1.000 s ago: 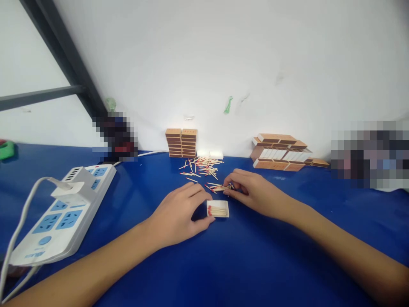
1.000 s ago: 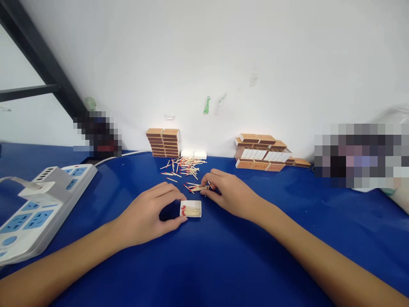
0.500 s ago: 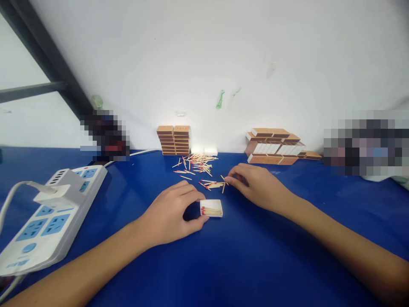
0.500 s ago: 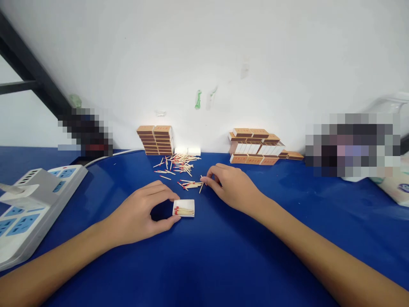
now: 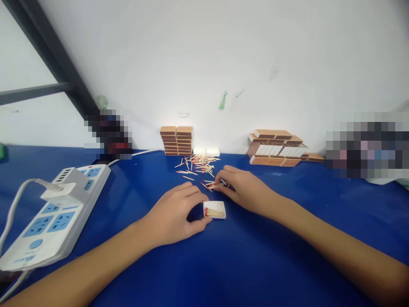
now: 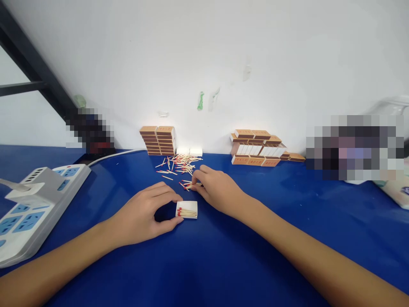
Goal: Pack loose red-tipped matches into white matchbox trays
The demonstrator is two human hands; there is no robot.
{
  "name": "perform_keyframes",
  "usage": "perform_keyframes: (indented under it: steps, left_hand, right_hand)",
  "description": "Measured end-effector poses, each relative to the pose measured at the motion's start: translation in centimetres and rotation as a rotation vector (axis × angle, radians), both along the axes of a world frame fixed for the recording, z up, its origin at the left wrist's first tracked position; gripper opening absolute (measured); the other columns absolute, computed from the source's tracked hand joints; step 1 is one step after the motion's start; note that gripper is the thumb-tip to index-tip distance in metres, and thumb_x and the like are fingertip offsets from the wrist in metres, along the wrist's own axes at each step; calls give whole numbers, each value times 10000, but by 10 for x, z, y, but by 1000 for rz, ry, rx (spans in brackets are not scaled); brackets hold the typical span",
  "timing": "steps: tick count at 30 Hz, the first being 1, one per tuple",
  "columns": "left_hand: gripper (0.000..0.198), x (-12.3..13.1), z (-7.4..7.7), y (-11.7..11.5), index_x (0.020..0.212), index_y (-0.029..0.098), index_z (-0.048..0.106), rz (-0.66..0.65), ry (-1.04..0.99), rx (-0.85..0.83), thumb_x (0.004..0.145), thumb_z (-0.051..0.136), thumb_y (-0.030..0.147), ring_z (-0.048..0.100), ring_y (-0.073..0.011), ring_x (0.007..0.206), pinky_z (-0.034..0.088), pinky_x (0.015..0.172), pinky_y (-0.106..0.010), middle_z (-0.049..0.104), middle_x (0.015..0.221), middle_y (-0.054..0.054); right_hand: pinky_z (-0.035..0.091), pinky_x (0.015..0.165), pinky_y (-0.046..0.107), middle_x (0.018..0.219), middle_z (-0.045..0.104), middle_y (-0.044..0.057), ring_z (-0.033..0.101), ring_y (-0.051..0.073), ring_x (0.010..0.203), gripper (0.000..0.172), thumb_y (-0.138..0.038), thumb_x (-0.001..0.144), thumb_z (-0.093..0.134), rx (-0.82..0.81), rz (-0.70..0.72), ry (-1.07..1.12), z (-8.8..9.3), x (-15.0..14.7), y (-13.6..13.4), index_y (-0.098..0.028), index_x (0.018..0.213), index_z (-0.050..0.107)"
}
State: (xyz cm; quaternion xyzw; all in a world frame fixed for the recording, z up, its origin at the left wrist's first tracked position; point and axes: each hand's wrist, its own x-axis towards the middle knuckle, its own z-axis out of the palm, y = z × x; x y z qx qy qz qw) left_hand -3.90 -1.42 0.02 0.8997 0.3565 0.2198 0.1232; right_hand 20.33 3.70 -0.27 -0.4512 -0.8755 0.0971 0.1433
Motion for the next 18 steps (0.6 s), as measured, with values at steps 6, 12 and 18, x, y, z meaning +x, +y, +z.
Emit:
perform_keyframes:
  steps: [6, 12, 18]
  left_hand:
    - [262, -1, 0, 1, 1131, 188, 683, -14, 9, 8, 920, 720, 338, 635, -238, 988, 546, 888, -405, 722, 1027, -52]
    - [281, -2, -1, 2, 1149, 187, 681, 3, 0, 9, 919, 722, 343, 638, -236, 995, 548, 887, -402, 720, 1027, -49]
    - [251, -4, -4, 6, 1116, 188, 687, 7, -17, 22, 922, 714, 343, 642, -233, 993, 550, 882, -401, 714, 1022, -51]
  right_hand:
    - [452, 727, 315, 1009, 646, 56, 602, 176, 805, 173, -367, 1030, 599, -88, 31, 47, 0, 7, 7, -208, 977, 643]
    - [469, 771, 323, 1051, 670, 78, 639, 204, 893, 188, -356, 1063, 541, -204, 39, -22, 9, 8, 3, -192, 1014, 618]
    - [471, 768, 323, 1084, 672, 93, 666, 216, 901, 171, -290, 1081, 490, -224, -13, -130, 12, 7, -2, -174, 1055, 614]
